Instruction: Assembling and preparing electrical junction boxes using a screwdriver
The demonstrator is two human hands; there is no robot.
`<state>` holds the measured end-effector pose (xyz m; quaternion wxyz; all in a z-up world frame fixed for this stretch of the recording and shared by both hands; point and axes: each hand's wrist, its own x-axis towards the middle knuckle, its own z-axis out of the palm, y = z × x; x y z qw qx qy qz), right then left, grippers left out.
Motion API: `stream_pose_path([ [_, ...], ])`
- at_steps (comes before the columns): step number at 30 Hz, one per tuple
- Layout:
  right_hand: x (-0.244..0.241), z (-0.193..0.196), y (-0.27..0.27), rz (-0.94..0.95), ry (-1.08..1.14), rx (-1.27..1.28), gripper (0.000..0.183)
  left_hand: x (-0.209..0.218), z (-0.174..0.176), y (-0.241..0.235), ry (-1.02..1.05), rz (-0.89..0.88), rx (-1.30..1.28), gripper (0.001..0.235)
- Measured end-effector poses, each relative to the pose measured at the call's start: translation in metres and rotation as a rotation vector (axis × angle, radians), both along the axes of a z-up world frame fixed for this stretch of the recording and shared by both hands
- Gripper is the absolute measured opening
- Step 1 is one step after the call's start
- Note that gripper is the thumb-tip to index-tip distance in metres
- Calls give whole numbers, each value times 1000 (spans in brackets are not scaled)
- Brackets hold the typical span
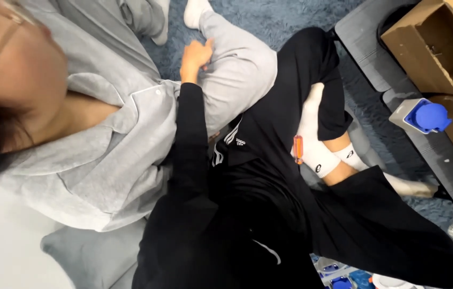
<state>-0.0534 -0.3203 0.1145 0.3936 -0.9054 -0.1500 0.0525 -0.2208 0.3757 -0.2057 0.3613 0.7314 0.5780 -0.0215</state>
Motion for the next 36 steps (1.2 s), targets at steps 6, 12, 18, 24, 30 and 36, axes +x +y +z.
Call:
stream_pose_path([
  [6,17,-145,-38,96,37,10,20,-21,-103,30,222,112,-260,45],
  [12,-4,-164,97,315,238,-115,49,26,-37,-19,30,118,453,63],
  [18,-38,-248,162,528,348,-36,84,111,174,-141,-819,-35,869,20],
  [24,-46,-282,180,579,52,-63,51,143,218,-216,-1080,-477,541,35],
  [30,-39,-274,168,555,395,-422,50,178,224,-246,-1240,-806,465,29],
  [36,-28,-191,128,480,96,-140,33,189,223,-247,-1091,-809,487,16],
])
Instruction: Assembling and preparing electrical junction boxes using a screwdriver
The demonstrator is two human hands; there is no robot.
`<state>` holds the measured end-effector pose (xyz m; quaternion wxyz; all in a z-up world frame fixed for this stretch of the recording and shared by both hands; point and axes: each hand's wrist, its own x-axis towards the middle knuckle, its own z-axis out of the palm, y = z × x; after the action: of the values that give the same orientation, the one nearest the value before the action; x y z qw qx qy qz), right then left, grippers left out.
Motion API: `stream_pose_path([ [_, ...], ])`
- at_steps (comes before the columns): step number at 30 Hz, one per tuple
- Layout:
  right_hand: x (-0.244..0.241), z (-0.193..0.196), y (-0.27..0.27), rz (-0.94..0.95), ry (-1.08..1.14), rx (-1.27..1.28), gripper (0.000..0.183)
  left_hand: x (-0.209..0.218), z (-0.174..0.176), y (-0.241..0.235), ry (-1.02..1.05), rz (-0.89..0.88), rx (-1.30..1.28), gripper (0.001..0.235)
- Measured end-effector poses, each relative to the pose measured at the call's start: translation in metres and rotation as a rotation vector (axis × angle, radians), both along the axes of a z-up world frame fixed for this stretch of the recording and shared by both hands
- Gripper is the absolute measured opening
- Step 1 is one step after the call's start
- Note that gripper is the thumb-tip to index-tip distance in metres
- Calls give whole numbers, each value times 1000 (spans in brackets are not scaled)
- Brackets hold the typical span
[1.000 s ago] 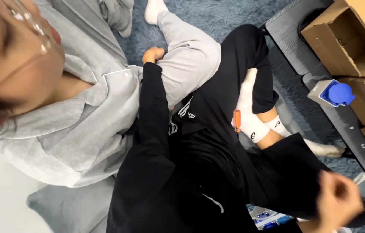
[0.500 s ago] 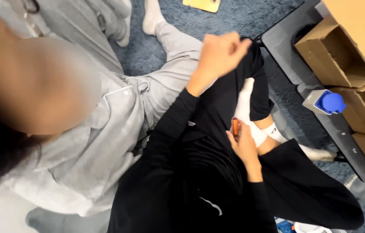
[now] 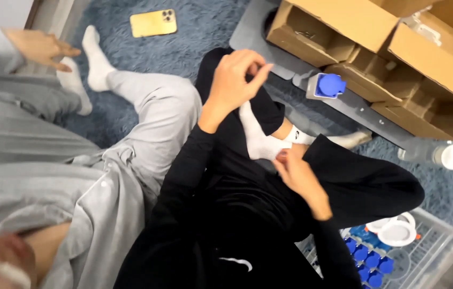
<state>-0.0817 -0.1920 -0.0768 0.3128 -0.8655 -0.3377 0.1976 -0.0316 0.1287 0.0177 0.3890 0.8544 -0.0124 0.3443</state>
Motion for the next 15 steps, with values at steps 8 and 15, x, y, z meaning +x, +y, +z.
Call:
stream_pose_path([
  [8,45,173,-37,-225,-135,655,60,9,-117,8,336,191,209,47],
  [15,121,185,-10,-158,-583,738,62,19,-134,-3,334,275,449,37],
])
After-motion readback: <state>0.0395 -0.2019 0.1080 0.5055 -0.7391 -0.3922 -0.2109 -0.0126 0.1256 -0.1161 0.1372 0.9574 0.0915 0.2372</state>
